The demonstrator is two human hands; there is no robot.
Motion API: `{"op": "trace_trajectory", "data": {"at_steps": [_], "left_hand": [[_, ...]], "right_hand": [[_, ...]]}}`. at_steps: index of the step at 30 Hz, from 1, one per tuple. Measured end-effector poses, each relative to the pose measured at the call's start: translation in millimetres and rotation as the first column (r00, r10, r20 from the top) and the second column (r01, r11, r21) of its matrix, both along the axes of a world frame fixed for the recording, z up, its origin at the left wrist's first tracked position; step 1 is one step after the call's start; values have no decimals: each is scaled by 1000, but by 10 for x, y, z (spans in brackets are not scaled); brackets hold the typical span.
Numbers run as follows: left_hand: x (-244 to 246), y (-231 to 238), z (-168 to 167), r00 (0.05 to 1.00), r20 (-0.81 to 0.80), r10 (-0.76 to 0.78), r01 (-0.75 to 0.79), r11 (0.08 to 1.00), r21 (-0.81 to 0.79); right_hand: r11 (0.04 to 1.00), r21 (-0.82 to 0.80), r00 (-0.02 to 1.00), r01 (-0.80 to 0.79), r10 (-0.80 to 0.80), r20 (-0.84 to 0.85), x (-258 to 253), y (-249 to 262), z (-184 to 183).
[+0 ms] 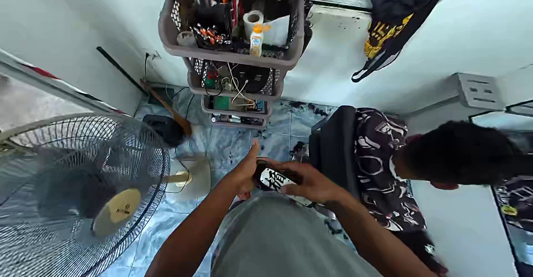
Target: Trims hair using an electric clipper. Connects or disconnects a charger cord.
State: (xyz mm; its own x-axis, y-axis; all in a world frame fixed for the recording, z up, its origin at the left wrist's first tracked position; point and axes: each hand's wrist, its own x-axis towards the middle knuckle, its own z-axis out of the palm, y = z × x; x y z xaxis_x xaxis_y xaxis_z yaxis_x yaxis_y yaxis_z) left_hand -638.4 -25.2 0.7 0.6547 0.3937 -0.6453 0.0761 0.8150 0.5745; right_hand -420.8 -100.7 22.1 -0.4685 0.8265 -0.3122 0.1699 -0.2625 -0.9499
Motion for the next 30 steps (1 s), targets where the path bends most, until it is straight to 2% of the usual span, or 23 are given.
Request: {"op": "trace_trajectory", "data": {"at_steps": [2, 4, 6, 8, 10, 12, 14, 16, 17, 19, 21, 23, 26, 28, 30], "left_hand": [[-6, 131, -60, 987, 163, -3, 13, 998, -61], [30, 305, -140, 954, 300, 12, -6, 1000, -22], [142, 507, -196, 963, 259, 78, -91, 995, 40], [235, 684, -318, 977, 132, 168, -179, 981, 78], [257, 824, -463, 970, -40, 241, -236, 967, 99], [178, 904, -623, 935, -222, 276, -261, 961, 96], [79, 934, -725, 875, -377, 305, -282, 952, 116], [-5, 943, -779, 797, -491, 353, -286, 935, 209], [-66, 939, -822, 762, -545, 349, -230, 933, 276], [-217, 874, -1012, 667, -705, 239, 35, 936, 351], [-325, 726, -1242, 508, -861, -7, 347, 917, 198], [-315, 556, -1445, 382, -900, -209, 500, 866, 11], [-352, 477, -1543, 383, -875, -295, 552, 833, -39], [-468, 497, -1455, 470, -833, -292, 548, 836, 16], [-610, 550, -1319, 595, -760, -263, 528, 840, 123]], "right_hand": [[998, -57, 998, 12, -16, -58, 57, 125, -19], [985, -156, 972, 76, -108, -209, 191, 308, -40], [960, -203, 871, 194, -264, -415, 410, 560, -90], [912, -227, 702, 342, -408, -584, 651, 934, -33], [832, -252, 587, 494, -533, -610, 913, 1469, 162], [744, -197, 608, 639, -645, -462, 1169, 2135, 372], [695, -28, 677, 719, -708, -200, 1366, 2913, 503], [717, 173, 727, 676, -687, 6, 1467, 3709, 502], [737, 248, 743, 629, -664, 89, 1491, 4085, 471], [779, 297, 745, 552, -621, 245, 1504, 4740, 413], [805, 260, 727, 534, -594, 345, 1505, 5249, 331], [784, 180, 700, 594, -615, 363, 1460, 5592, 217], [759, 140, 694, 636, -642, 326, 1393, 5715, 62], [820, 256, 737, 512, -572, 360, 1425, 5540, 124], [855, 409, 759, 319, -488, 430, 1539, 5086, 328]]}}
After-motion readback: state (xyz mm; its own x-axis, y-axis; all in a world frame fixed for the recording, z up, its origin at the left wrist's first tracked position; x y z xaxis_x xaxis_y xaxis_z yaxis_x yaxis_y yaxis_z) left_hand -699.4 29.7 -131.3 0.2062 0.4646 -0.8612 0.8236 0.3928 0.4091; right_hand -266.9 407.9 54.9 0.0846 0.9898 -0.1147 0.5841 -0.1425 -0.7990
